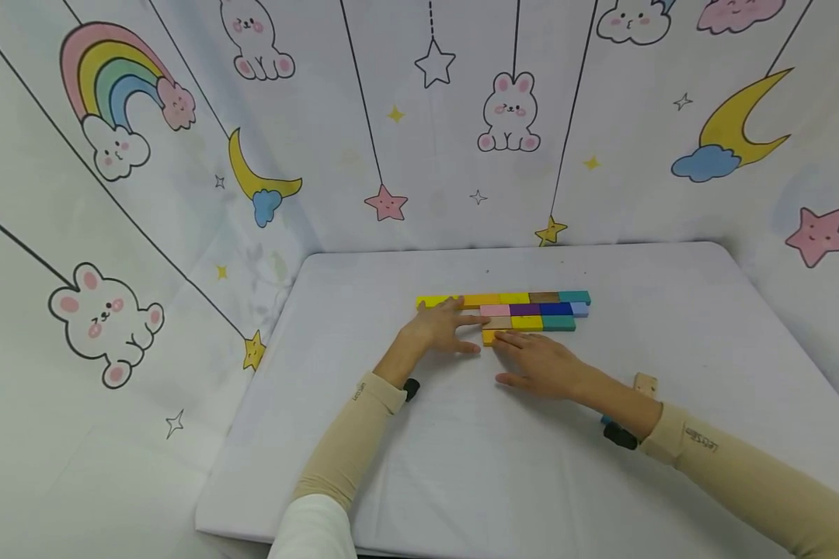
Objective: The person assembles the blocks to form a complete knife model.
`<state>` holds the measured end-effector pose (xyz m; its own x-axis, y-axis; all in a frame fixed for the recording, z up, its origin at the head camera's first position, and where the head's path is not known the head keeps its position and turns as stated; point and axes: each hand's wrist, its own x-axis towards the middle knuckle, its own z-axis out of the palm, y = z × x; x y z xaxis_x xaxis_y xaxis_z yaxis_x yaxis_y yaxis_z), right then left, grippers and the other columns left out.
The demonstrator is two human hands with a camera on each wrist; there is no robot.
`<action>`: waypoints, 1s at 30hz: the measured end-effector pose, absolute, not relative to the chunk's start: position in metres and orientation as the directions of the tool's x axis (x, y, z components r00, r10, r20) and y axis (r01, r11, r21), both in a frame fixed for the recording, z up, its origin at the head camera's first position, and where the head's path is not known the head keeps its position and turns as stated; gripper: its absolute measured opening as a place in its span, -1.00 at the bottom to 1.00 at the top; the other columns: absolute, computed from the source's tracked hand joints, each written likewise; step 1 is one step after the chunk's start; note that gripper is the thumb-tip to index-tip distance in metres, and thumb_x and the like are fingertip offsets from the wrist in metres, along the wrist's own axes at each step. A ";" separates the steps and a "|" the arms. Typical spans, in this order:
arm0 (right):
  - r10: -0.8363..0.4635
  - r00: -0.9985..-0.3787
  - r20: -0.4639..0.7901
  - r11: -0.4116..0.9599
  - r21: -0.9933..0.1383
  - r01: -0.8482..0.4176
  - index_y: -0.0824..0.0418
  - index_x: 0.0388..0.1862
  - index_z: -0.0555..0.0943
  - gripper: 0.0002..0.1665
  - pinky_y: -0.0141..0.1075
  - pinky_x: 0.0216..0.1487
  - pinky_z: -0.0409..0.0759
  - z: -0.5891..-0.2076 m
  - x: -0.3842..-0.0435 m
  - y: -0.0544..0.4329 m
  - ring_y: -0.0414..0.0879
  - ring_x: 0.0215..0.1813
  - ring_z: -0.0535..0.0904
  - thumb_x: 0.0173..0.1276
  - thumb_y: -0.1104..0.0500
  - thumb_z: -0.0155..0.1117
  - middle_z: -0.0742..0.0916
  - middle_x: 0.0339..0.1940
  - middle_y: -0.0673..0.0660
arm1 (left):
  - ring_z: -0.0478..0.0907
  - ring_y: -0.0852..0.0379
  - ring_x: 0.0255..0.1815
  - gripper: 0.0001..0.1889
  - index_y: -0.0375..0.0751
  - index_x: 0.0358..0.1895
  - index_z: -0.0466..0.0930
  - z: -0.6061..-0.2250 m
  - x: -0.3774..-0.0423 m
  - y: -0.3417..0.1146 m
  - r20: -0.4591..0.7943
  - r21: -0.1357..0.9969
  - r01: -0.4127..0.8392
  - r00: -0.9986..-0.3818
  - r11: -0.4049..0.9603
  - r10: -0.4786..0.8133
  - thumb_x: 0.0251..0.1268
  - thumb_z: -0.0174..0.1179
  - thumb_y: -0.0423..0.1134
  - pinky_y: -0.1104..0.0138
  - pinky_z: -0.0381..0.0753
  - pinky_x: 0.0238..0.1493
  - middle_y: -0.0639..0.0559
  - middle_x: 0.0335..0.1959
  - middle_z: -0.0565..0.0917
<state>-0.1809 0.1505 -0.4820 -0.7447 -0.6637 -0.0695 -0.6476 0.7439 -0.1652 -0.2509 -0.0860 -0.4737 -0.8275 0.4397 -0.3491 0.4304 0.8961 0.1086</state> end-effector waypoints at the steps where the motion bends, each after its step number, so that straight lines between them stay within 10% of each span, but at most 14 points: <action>1: -0.664 -0.745 -0.071 0.744 -0.162 -0.648 0.30 0.55 0.41 -0.09 0.21 0.49 0.38 -0.482 -0.181 0.150 0.22 0.57 0.36 0.45 -0.22 0.37 0.47 0.55 0.29 | -0.10 -0.05 0.74 -0.21 0.64 0.61 0.12 -0.474 -0.251 -0.086 -0.349 0.111 0.430 -0.827 0.896 0.440 0.33 0.14 0.48 -0.35 -0.05 0.59 -0.01 0.75 -0.04; 30: -0.677 -0.729 -0.099 0.731 -0.203 -0.651 0.27 0.60 0.33 -0.03 0.20 0.47 0.41 -0.479 -0.183 0.158 0.24 0.59 0.33 0.45 -0.25 0.37 0.37 0.63 0.28 | -0.11 -0.09 0.74 -0.23 0.61 0.61 0.12 -0.474 -0.251 -0.087 -0.345 0.125 0.445 -0.819 0.887 0.459 0.37 0.15 0.43 -0.38 -0.06 0.57 -0.04 0.74 -0.03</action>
<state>-0.1827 0.1575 -0.4788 -0.7290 -0.6772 -0.0992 -0.6514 0.7310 -0.2032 -0.2512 -0.0866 -0.4739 -0.8189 0.4590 -0.3447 0.4446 0.8870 0.1247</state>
